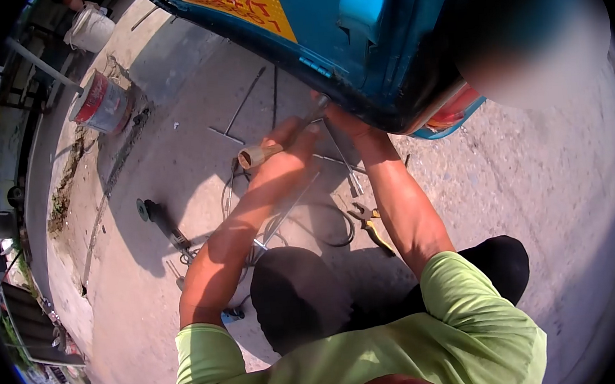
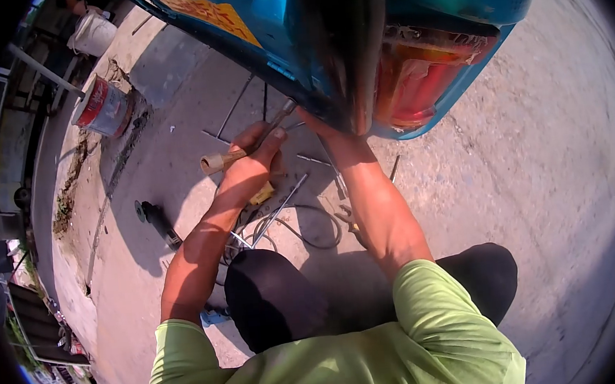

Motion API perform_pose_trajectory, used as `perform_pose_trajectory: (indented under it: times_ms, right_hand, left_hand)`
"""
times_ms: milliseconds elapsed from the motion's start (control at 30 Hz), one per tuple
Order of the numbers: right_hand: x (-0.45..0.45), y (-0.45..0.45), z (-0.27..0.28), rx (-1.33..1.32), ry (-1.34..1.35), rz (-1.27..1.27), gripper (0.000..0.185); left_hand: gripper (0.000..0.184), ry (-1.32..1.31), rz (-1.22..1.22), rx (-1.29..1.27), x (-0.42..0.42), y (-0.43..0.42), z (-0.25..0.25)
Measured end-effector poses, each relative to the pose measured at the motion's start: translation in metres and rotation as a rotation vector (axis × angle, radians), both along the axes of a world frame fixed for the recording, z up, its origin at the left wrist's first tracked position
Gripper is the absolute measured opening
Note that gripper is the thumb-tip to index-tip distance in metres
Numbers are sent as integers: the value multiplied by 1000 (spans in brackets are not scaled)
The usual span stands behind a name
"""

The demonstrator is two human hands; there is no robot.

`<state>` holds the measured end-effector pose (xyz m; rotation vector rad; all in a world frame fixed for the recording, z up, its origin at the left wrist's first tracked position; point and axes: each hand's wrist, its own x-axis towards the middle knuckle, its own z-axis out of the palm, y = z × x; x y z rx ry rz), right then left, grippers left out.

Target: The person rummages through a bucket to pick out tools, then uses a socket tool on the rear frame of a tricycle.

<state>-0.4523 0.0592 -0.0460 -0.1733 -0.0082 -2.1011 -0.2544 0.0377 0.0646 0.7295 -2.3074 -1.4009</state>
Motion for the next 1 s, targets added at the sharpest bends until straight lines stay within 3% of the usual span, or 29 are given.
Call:
perform_pose_trajectory:
  times_ms: [67,100,167,233,300,333,367,433,500,533,567,633,700,800,1000]
  right_hand:
    - [0,-1,1,3,11,-8,53]
    - [2,0,9,-13,-1,-4,53]
    - [13,7,39,-133,-151,77,52]
    - [-7,-8,-7,241,438,-169,52]
    - [-8,-9,-29,291,515,-154,50]
    - [-7,-6,-22,157,286,-42,48]
    - [-8,-4,-17,17,63,60,47]
    - [-10,-6,-23,67,337,-45,42]
    - [-9,-6,-19,46,281,-6,38]
    - [1,6,3,-3,91,86,36]
    - [3,7,19,-53,-94,182,33]
    - [6,-3,16,72,259,13,32]
    - [8,4,23,-48,-74,121,36]
    - [0,-7,5,-135,-89,167,43]
    - [-2,-11,-19,-49,-45,39,49]
  left_hand:
    - [20,-15,-17,-548,0,-7,3]
    - [19,-181,-77,-564,2,-10,20]
    - [19,-220,-125,-741,1,-19,21]
    - [21,-249,-194,-808,5,-24,18]
    - [24,-186,-202,-761,8,-27,19]
    - [25,-125,-210,-741,13,-29,16]
    - [26,-115,-144,-598,17,-26,13]
    - [28,-87,-16,-318,21,-20,4]
    - [30,-135,53,119,21,-20,-3]
    - [31,-151,86,325,19,-23,-1]
    - [32,-113,74,405,16,-25,6]
    - [35,-58,43,584,17,-18,14]
    - [38,-52,88,766,12,-12,17]
    - [42,59,37,924,10,-18,5]
    - [48,82,-14,1310,8,-26,-1]
